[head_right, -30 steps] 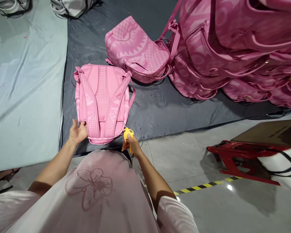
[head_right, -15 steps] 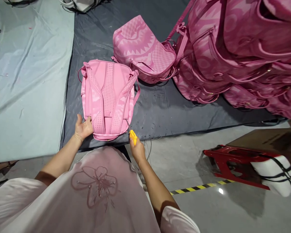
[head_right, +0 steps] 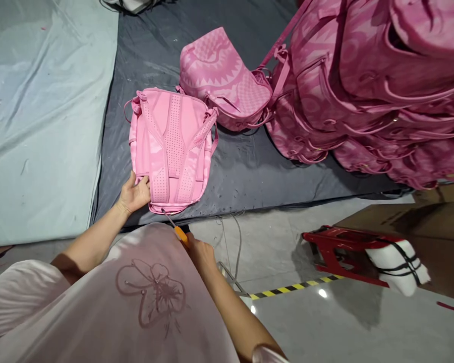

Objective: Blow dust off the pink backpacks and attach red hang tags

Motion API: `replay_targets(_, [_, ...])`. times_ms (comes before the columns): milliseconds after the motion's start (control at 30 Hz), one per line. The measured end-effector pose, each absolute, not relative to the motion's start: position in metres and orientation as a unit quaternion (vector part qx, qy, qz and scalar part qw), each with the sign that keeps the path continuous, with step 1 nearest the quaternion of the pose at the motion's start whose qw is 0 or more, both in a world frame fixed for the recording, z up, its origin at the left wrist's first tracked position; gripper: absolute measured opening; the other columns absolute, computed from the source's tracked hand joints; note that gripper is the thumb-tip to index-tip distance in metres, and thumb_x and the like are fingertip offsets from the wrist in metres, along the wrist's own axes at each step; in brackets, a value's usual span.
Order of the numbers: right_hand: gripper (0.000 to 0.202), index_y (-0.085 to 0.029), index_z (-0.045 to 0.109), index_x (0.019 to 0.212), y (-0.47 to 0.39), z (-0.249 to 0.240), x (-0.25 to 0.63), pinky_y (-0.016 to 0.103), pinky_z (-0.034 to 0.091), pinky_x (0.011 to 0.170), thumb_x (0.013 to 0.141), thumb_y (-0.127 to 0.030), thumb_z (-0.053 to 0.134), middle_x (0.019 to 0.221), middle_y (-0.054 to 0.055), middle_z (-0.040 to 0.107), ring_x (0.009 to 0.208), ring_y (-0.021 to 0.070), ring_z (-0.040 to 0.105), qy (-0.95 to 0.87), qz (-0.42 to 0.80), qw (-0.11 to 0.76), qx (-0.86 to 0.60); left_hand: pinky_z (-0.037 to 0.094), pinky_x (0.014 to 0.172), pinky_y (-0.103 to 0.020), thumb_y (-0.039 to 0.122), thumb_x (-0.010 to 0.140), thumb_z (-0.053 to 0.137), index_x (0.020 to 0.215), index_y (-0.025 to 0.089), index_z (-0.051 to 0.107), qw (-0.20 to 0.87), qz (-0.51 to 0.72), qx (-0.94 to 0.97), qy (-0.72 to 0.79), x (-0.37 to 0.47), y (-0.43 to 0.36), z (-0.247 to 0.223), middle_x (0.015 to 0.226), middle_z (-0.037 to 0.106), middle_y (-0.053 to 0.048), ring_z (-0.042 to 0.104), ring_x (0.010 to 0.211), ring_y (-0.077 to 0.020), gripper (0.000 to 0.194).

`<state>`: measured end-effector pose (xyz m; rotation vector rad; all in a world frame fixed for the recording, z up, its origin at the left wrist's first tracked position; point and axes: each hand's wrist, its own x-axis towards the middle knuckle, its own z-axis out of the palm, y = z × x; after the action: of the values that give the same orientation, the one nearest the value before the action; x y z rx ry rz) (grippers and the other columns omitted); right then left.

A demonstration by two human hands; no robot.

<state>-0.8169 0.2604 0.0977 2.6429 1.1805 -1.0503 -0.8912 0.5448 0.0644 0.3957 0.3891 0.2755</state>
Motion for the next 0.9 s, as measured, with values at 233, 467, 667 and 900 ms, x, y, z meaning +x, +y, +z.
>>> replay_targets(233, [0.031,-0.019,0.057,0.114,0.274,0.104,-0.802,0.028,0.036,0.059,0.102,-0.04,0.038,0.084,0.011,0.073,0.079,0.0252,0.072,0.348,-0.274,0.111,0.89,0.018,0.12,-0.051,0.032,0.078,0.073,0.132,0.023,0.053,0.704,0.316,0.547,0.326,-0.905,0.512,0.065,0.15,0.044,-0.011,0.015,0.149,-0.0337,0.059])
replay_targets(467, [0.036,-0.019,0.057,0.119,0.265,0.098,-0.804,0.03,0.039,0.06,0.102,-0.042,0.035,0.089,0.011,0.074,0.083,0.027,0.071,0.301,-0.299,0.093,0.901,-0.012,0.115,-0.058,0.008,0.083,0.041,0.135,0.015,0.056,0.409,0.153,0.884,0.165,-0.86,0.477,0.026,0.159,0.027,-0.016,0.002,0.15,-0.0364,0.055])
replay_targets(667, [0.042,-0.017,0.056,0.123,0.248,0.085,-0.816,0.032,0.043,0.06,0.1,-0.042,0.031,0.083,0.011,0.073,0.074,0.0279,0.07,0.252,-0.25,-0.021,0.935,0.022,0.112,-0.06,0.004,0.068,0.057,0.144,0.018,0.048,0.418,0.122,0.884,0.17,-0.812,0.493,0.05,0.13,0.061,-0.02,0.041,0.135,-0.0404,0.078])
replay_targets(900, [0.051,-0.02,0.06,0.119,0.238,0.093,-0.815,0.036,0.053,0.086,0.093,-0.05,0.028,0.104,0.016,0.071,0.096,0.026,0.069,0.261,-0.061,-0.364,0.892,0.04,0.105,-0.028,0.009,0.068,0.065,0.146,0.032,0.044,0.681,0.426,0.549,0.231,-0.776,0.478,0.157,0.127,0.064,0.001,0.056,0.12,-0.021,0.084])
